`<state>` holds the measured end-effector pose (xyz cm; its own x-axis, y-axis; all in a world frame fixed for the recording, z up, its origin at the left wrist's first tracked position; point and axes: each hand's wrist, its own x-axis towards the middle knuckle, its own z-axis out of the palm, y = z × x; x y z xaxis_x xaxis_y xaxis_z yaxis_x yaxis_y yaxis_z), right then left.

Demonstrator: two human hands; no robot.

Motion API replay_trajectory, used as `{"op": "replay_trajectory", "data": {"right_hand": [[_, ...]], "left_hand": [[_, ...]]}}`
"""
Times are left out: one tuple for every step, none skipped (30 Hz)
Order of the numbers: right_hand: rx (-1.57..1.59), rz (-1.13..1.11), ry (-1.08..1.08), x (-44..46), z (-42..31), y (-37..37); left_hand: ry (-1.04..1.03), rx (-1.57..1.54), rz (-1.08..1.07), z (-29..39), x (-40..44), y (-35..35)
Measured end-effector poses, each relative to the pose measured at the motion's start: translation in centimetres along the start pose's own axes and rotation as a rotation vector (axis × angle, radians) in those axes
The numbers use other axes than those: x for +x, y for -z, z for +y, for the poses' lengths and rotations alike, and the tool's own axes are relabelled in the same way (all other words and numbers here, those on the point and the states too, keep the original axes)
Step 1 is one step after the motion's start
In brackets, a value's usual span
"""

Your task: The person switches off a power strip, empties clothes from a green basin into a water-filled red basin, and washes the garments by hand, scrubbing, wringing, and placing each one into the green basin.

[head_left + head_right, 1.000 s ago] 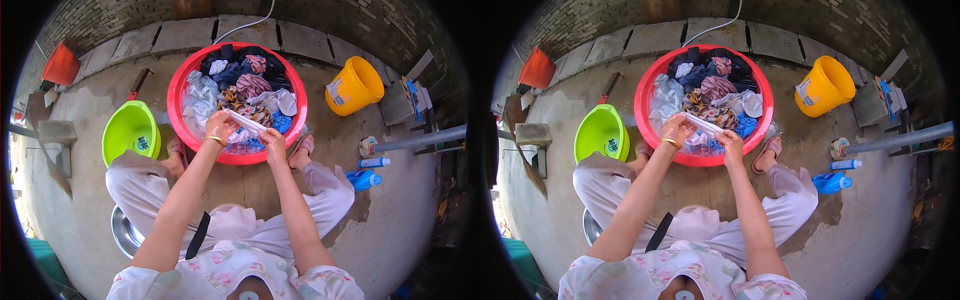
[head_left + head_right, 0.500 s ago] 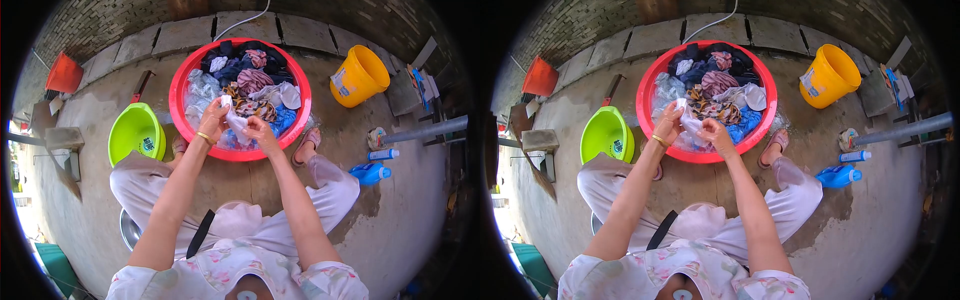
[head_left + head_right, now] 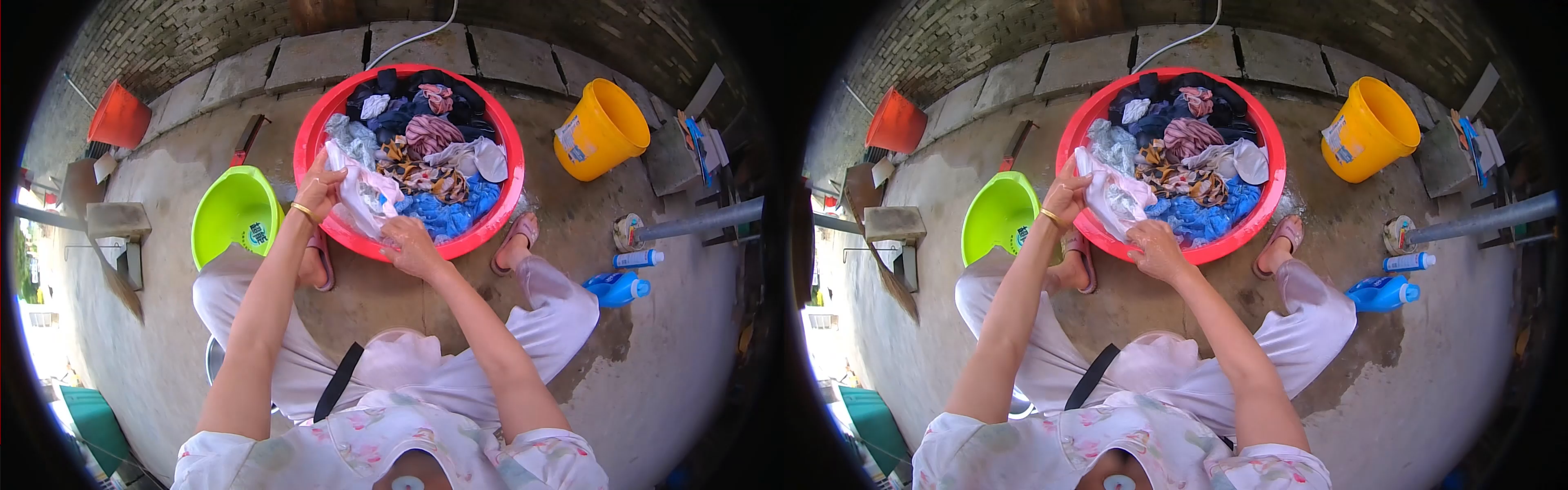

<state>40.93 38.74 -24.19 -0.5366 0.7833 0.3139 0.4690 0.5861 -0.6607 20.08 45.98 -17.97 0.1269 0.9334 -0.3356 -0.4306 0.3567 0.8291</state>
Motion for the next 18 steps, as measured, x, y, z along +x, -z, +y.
{"op": "replay_trajectory", "data": {"right_hand": [[0.043,0.055,-0.058,-0.6,0.8,-1.4],[0.089,0.103,-0.118,-1.3,1.8,-2.7],[0.091,0.101,-0.122,-1.1,2.3,-3.1],[0.339,0.039,-0.236,-0.7,3.0,-3.5],[0.588,-0.023,-0.350,-0.5,3.6,-4.0],[0.591,-0.021,-0.355,-0.2,3.9,-4.1],[0.780,-0.038,-0.440,0.2,4.3,-4.2],[0.970,-0.055,-0.525,0.6,4.5,-4.3],[0.974,-0.053,-0.526,1.4,4.0,-3.7],[0.983,-0.101,-0.708,2.5,2.7,-2.3],[0.987,-0.152,-0.891,3.2,1.9,-1.7],[0.991,-0.152,-0.889,3.6,1.9,-2.3],[0.520,-0.098,-0.781,4.1,2.0,-3.1],[0.055,-0.042,-0.653,4.4,2.2,-3.7],[0.057,-0.039,-0.655,4.6,2.6,-4.0],[-0.015,0.022,-0.710,4.8,3.0,-4.3],[-0.089,0.082,-0.763,4.8,3.4,-4.6],[-0.090,0.082,-0.763,4.6,3.6,-3.9]], "left_hand": [[-0.001,0.005,-0.007,0.3,0.1,-0.6],[-0.030,-0.054,-0.044,0.1,-0.1,-1.3],[-0.058,-0.114,-0.080,-0.1,-0.3,-2.0],[-0.061,-0.170,-0.085,-0.4,-0.4,-2.3],[-0.052,-0.168,-0.082,-0.5,-0.8,-2.4],[-0.035,-0.219,-0.091,-0.3,-1.1,-2.6],[-0.022,-0.270,-0.102,0.0,-1.4,-2.9],[-0.007,-0.264,-0.110,0.3,-1.9,-3.2],[-0.004,-0.261,-0.109,0.4,-2.3,-3.2],[0.015,-0.286,-0.152,0.6,-2.5,-3.2],[0.034,-0.311,-0.193,0.6,-2.8,-3.1],[0.034,-0.307,-0.191,0.5,-3.1,-3.2],[0.046,-0.312,-0.188,0.4,-3.3,-3.3],[0.059,-0.318,-0.187,0.3,-3.4,-3.4],[0.061,-0.315,-0.189,0.5,-3.7,-3.5],[0.053,-0.321,-0.205,0.9,-4.1,-3.8],[0.044,-0.330,-0.221,1.2,-4.3,-4.0],[0.043,-0.331,-0.222,1.3,-4.2,-3.6]]}}
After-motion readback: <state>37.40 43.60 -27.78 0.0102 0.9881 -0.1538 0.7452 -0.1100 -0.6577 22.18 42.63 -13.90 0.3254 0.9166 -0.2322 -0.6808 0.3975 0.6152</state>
